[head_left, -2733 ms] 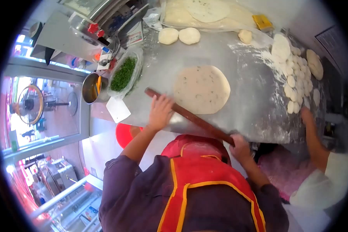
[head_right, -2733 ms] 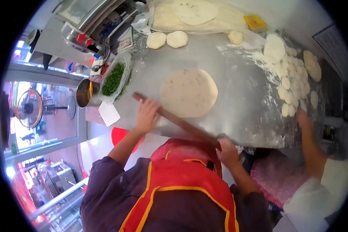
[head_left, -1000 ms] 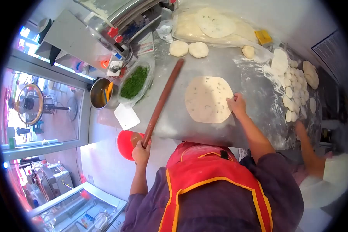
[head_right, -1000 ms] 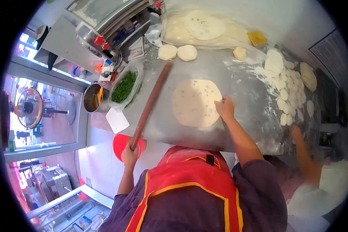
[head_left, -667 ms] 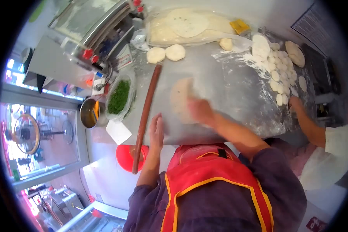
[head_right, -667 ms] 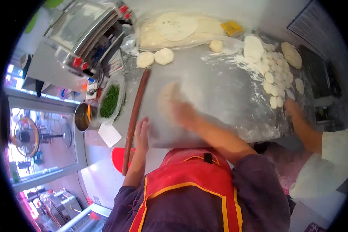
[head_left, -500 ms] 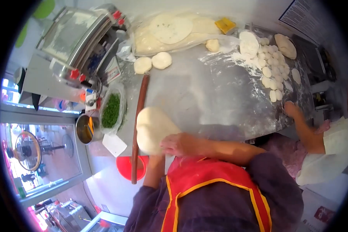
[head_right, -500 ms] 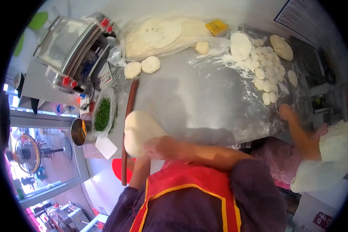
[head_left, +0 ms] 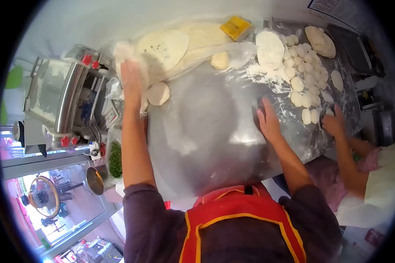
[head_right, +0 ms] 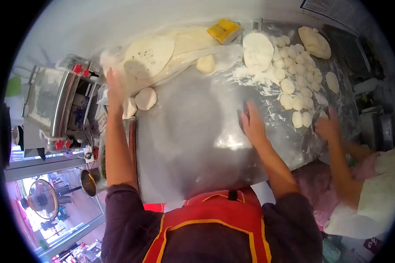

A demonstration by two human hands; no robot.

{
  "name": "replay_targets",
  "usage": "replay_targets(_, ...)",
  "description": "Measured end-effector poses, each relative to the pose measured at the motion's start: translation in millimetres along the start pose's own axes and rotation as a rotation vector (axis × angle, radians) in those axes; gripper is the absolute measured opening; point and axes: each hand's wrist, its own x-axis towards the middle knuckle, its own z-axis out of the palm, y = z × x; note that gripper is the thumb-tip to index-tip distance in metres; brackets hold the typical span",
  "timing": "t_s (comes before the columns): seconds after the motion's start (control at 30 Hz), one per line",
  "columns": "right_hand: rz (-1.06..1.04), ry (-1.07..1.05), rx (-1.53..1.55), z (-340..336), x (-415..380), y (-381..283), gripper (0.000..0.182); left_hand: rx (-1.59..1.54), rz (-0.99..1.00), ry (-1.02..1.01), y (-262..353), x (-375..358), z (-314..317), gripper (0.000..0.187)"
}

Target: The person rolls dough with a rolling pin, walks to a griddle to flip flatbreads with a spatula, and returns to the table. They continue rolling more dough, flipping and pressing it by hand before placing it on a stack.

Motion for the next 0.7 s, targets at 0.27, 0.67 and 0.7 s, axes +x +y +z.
replay_targets(0.27, -0.058, 0.050, -0.222, 69, 137, 38, 0.063, -0.090, -0.379, -0.059, -25, -131, 26, 0.044)
replay_targets(0.67, -0.506, -0.489, -0.254, 64, 2, -23, 0.058, 0.504, -0.294, -0.183, -70, -111, 46, 0.060)
replay_targets(0.7, -0.482, -0.423, -0.193, 59, 14, -25, 0.059, 0.519, -0.317, -0.183, -53, -100, 45, 0.062)
